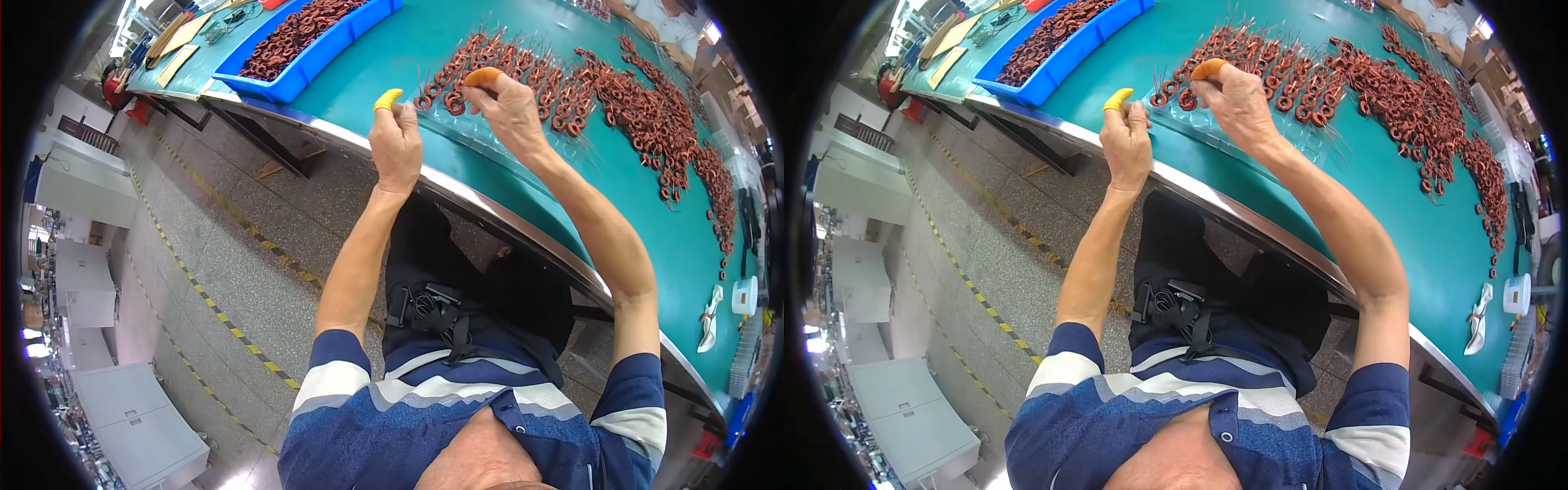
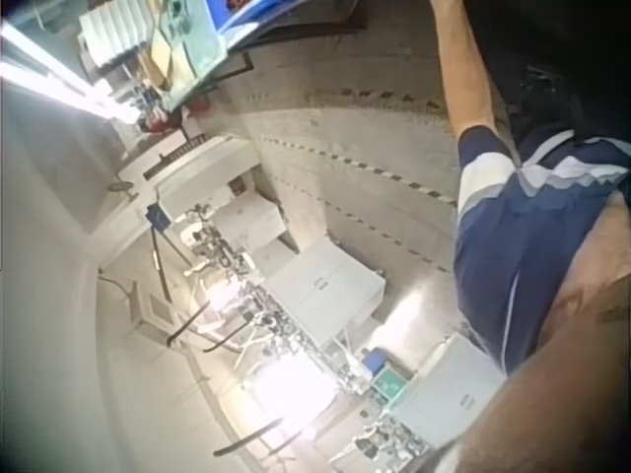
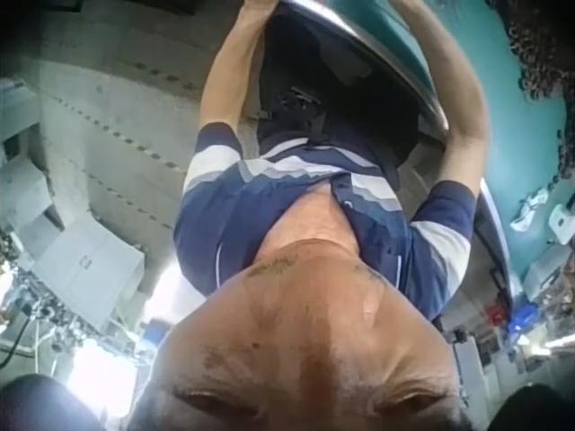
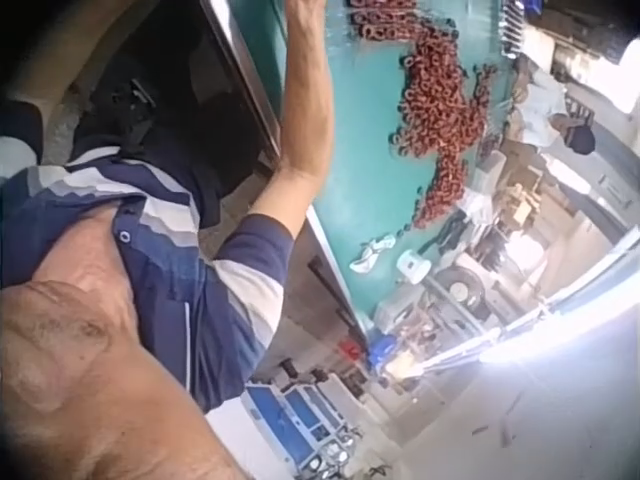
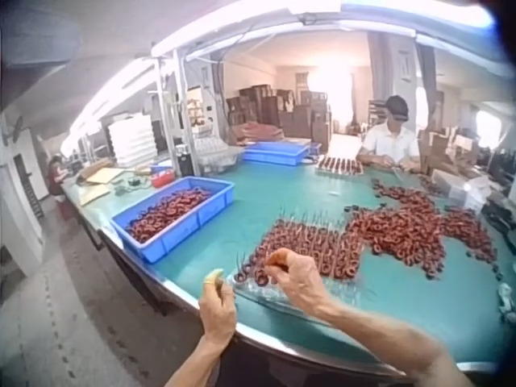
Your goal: Assembling electronic components by winding wire around toroidal cores and organizing them in a tray.
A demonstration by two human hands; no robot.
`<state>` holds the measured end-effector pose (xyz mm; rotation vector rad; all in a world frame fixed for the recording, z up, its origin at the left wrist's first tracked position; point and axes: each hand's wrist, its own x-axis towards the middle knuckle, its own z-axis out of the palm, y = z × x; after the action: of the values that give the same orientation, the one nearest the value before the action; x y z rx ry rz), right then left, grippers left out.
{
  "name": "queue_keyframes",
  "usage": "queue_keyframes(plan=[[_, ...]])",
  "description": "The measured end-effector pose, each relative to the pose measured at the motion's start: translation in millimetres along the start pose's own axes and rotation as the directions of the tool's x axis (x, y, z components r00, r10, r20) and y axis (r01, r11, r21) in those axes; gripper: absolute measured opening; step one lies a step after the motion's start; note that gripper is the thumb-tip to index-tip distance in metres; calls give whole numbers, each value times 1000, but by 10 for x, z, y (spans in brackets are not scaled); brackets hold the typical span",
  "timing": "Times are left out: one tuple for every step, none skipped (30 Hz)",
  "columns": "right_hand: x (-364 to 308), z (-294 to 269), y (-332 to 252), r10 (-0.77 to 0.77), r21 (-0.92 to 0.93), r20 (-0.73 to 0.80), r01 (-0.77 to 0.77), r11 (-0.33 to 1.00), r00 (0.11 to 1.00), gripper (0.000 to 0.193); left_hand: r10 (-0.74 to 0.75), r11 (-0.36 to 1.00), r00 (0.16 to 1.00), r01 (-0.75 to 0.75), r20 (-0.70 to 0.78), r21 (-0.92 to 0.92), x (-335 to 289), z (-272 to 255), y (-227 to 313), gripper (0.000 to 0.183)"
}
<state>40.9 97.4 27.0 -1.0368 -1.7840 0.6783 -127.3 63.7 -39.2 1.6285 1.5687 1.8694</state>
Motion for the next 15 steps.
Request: queue_keyframes(plan=[[45,57,40,10,-18,20,-10,1000,1000,16,-2,1000,1000,2,-2,-1,-4,11,28,27],[85,99,81,21,-37,39,-20,999,999,17,-6,999,1000,5,20,35,-23,14,65,27],[126,125,122,12,-55,53,-9,998,999,18,-10,997,999,7,42,70,-27,21,89,27],[143,151,114,15,-117,101,-3,993,995,18,15,995,999,-20,52,103,-10,15,74,26],[156,170,96,22,-180,147,5,984,989,18,16,994,999,-21,49,103,-4,7,63,26],[167,239,201,-29,-156,118,48,987,993,21,34,993,997,-40,63,111,-9,-1,56,26],[180,247,163,-32,-154,121,50,987,992,21,50,991,996,-59,76,123,-15,-25,48,25],[183,231,127,-56,-179,103,74,981,993,22,52,989,996,-61,74,134,-19,-37,42,24],[178,193,94,-79,-205,85,95,974,993,24,52,989,996,-61,74,134,-17,-44,35,24],[167,115,-105,30,-319,112,7,948,993,29,45,987,996,-56,76,149,-10,-95,23,24],[135,8,-97,11,-277,52,4,961,999,32,39,987,995,-52,88,149,-16,-83,30,24],[89,-132,-52,-4,-236,-11,2,972,1000,34,41,988,995,-54,95,142,-19,-71,33,24],[5,-294,-15,-1,-201,-61,-11,979,998,34,45,988,994,-59,103,145,-19,-55,39,24],[-93,-472,47,-4,-243,-89,-17,970,996,33,48,987,992,-65,114,148,-21,-36,40,24],[-209,-665,107,-7,-286,-120,-28,958,993,32,18,990,994,-33,112,134,-34,-15,44,25]])
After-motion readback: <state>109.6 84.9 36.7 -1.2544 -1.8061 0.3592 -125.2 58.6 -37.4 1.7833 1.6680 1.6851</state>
